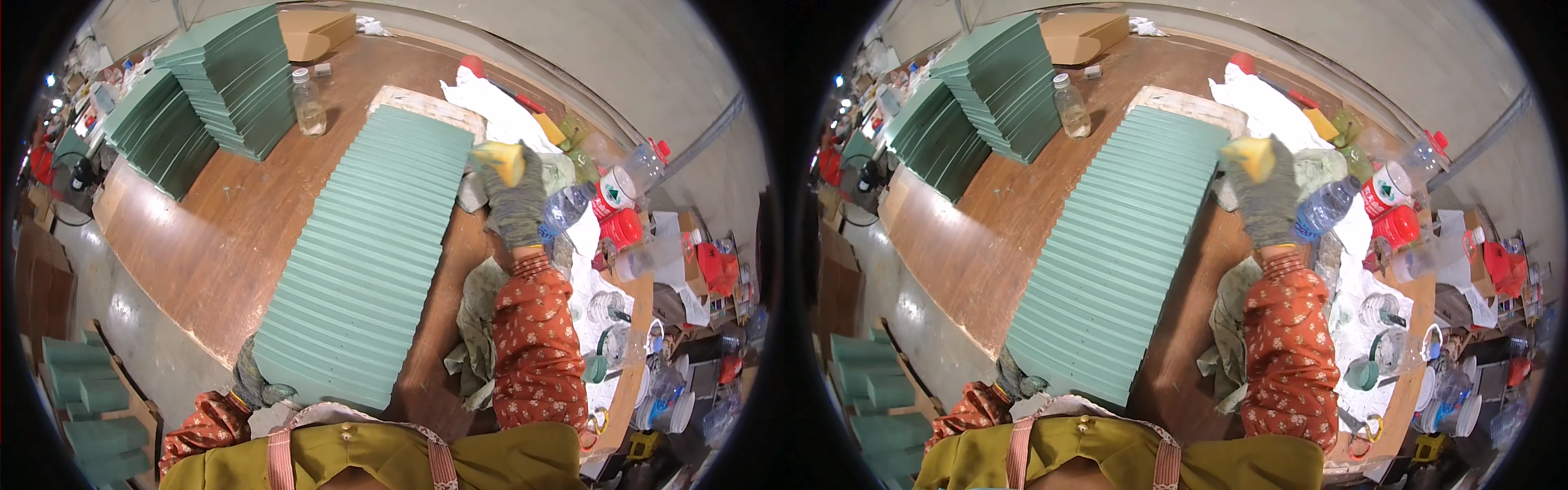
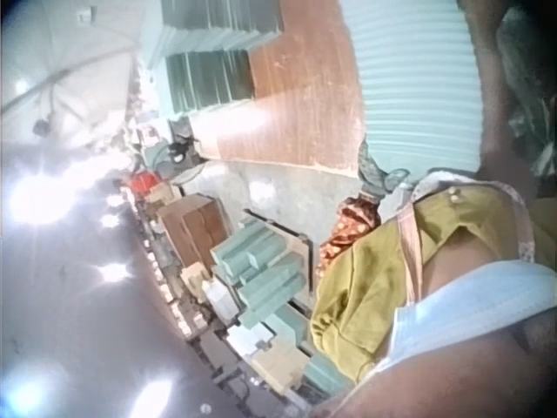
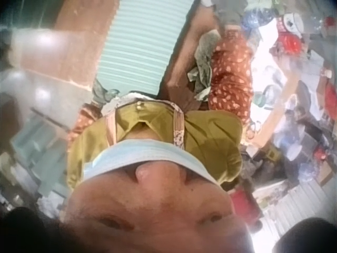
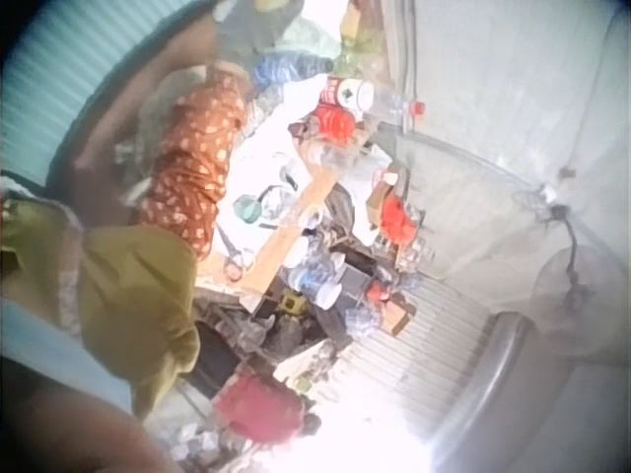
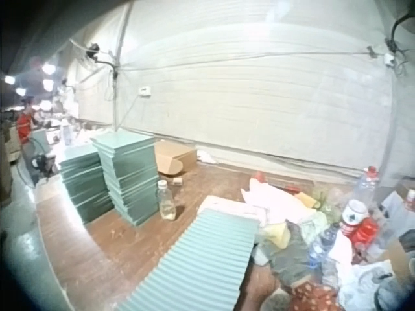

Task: Cleaning dust or residue from green painted wooden slats using a sponge and a rag.

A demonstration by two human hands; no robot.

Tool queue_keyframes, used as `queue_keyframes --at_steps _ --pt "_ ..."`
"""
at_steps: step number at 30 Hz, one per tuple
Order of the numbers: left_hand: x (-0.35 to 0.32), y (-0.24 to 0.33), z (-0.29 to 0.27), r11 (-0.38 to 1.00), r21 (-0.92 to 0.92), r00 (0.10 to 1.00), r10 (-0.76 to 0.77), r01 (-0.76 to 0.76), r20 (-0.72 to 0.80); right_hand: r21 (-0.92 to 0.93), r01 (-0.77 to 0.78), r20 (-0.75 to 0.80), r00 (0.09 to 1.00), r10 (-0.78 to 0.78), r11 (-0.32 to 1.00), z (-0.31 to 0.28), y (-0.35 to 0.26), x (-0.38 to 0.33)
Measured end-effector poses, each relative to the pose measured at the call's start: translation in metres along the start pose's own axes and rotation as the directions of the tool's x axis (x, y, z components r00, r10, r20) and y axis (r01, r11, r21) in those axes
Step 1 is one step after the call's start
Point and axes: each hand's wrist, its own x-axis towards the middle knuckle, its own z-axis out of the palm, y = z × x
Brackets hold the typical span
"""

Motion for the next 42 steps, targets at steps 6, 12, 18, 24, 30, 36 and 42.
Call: queue_keyframes --at_steps 6,12,18,24,30,36,42 --pt "-0.001 -0.005 0.001 0.998 0.056 0.999 0.037 -0.036 -0.011 -0.204 0.03 0.017 0.999 -0.027 0.979 -0.005 -0.028 -0.026" --pt "-0.006 -0.008 0.0 0.985 0.155 0.997 0.071 -0.07 0.001 -0.322 0.057 0.167 0.986 -0.003 0.945 -0.02 -0.034 -0.048" --pt "-0.002 -0.007 0.001 0.982 0.178 0.997 0.064 -0.069 0.034 -0.315 0.267 0.222 0.954 -0.202 0.911 -0.059 -0.063 -0.088" --pt "-0.038 -0.086 0.013 0.998 0.04 0.978 0.05 -0.043 -0.201 -0.494 0.342 0.178 0.94 -0.292 0.799 -0.115 -0.082 -0.123" --pt "-0.024 -0.116 -0.003 0.936 0.264 0.951 0.276 -0.233 -0.14 -0.738 -0.116 -0.193 0.98 -0.043 0.664 -0.266 -0.073 -0.153" --pt "-0.023 -0.069 -0.002 1.0 -0.021 0.995 0.001 -0.003 -0.097 -0.88 -0.342 -0.283 0.935 0.215 0.328 -0.325 -0.033 -0.178" --pt "-0.024 -0.085 0.006 0.88 -0.446 0.958 -0.251 0.166 -0.138 -0.85 -0.486 -0.284 0.746 0.602 0.203 -0.326 -0.014 -0.177"
